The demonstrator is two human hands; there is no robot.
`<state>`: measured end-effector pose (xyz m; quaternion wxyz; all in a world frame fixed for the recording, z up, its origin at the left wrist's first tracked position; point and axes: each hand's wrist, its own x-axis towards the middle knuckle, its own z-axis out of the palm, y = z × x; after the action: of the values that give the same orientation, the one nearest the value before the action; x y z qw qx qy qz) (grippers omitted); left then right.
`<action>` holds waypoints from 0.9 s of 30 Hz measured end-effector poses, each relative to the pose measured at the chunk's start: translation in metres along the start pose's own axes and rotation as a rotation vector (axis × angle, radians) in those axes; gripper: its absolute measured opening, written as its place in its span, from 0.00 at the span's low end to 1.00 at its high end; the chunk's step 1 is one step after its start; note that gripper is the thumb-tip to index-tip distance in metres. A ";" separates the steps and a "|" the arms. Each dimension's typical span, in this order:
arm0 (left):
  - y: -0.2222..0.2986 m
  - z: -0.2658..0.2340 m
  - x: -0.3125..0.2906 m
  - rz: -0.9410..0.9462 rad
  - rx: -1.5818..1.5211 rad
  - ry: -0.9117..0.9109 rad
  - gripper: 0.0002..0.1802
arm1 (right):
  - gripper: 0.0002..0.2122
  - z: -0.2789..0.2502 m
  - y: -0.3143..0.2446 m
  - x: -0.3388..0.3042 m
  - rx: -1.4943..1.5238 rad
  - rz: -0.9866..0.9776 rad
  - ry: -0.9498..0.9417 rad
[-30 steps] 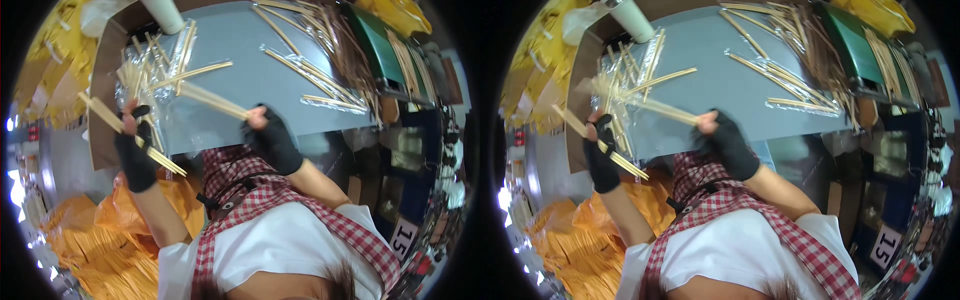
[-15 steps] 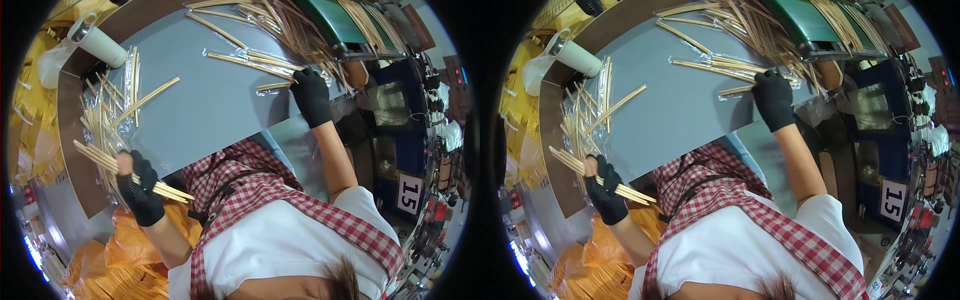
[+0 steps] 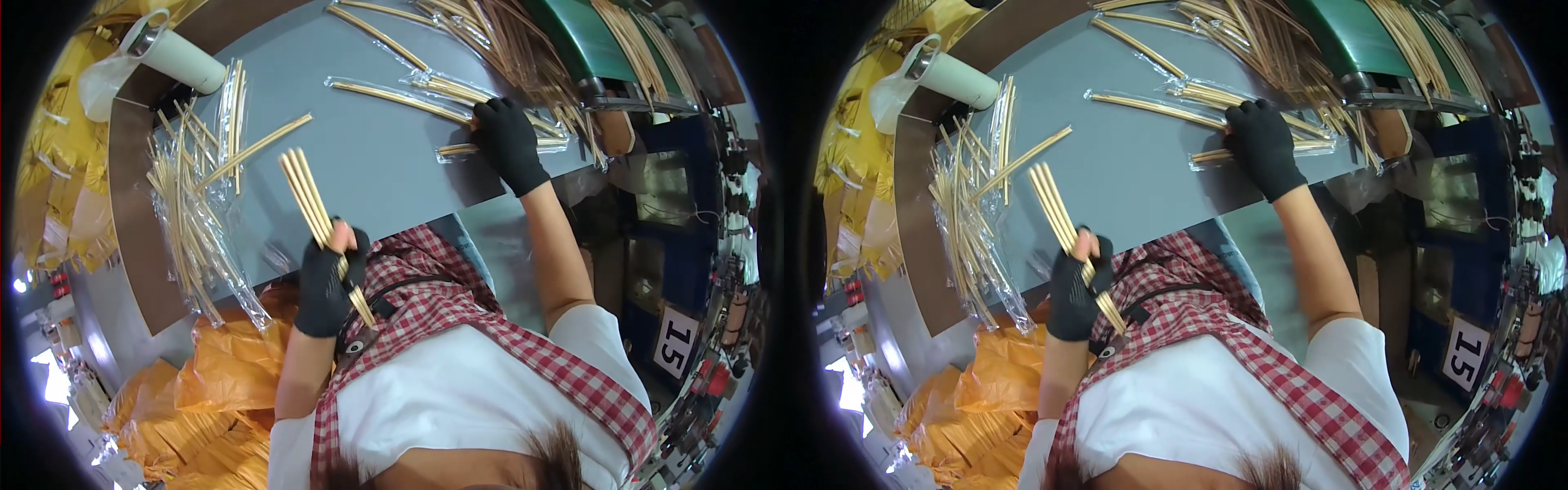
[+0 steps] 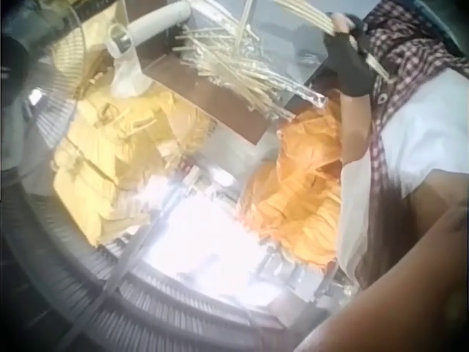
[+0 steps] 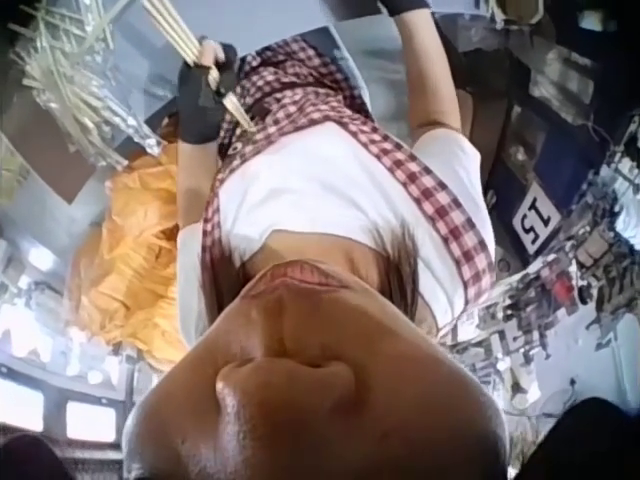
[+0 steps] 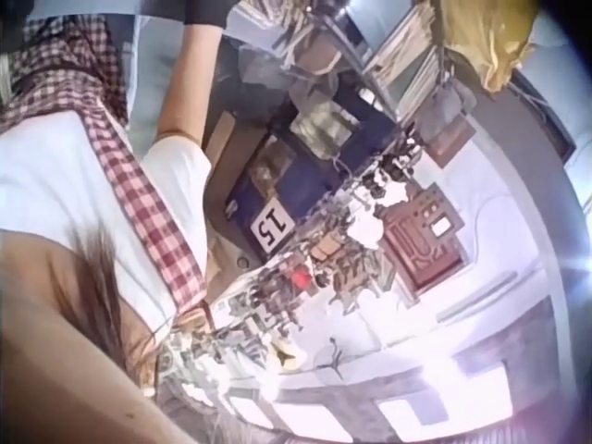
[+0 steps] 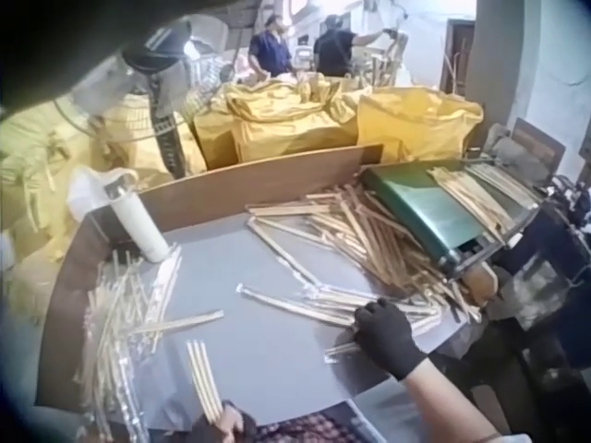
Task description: Manual assembly and bundling of thin wooden sticks at a factory workstation.
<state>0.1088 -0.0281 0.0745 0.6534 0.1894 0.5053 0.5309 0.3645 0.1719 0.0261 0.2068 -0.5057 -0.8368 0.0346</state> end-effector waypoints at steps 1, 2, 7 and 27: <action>0.006 -0.002 0.010 0.077 0.006 0.050 0.13 | 0.08 0.000 -0.005 0.006 -0.012 -0.058 -0.032; 0.011 -0.004 0.020 0.112 -0.009 0.092 0.11 | 0.08 -0.001 -0.012 0.011 -0.025 -0.117 -0.062; 0.021 -0.011 0.084 0.114 -0.052 0.127 0.11 | 0.08 -0.009 -0.059 0.003 0.324 -0.115 -0.096; 0.053 0.008 0.077 0.371 0.013 0.338 0.13 | 0.12 -0.013 -0.123 -0.038 1.717 0.507 -0.688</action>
<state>0.0833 0.0614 0.0844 0.4498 0.1917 0.5673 0.6626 0.2825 0.0773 0.0591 0.2360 -0.3099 -0.4066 0.8264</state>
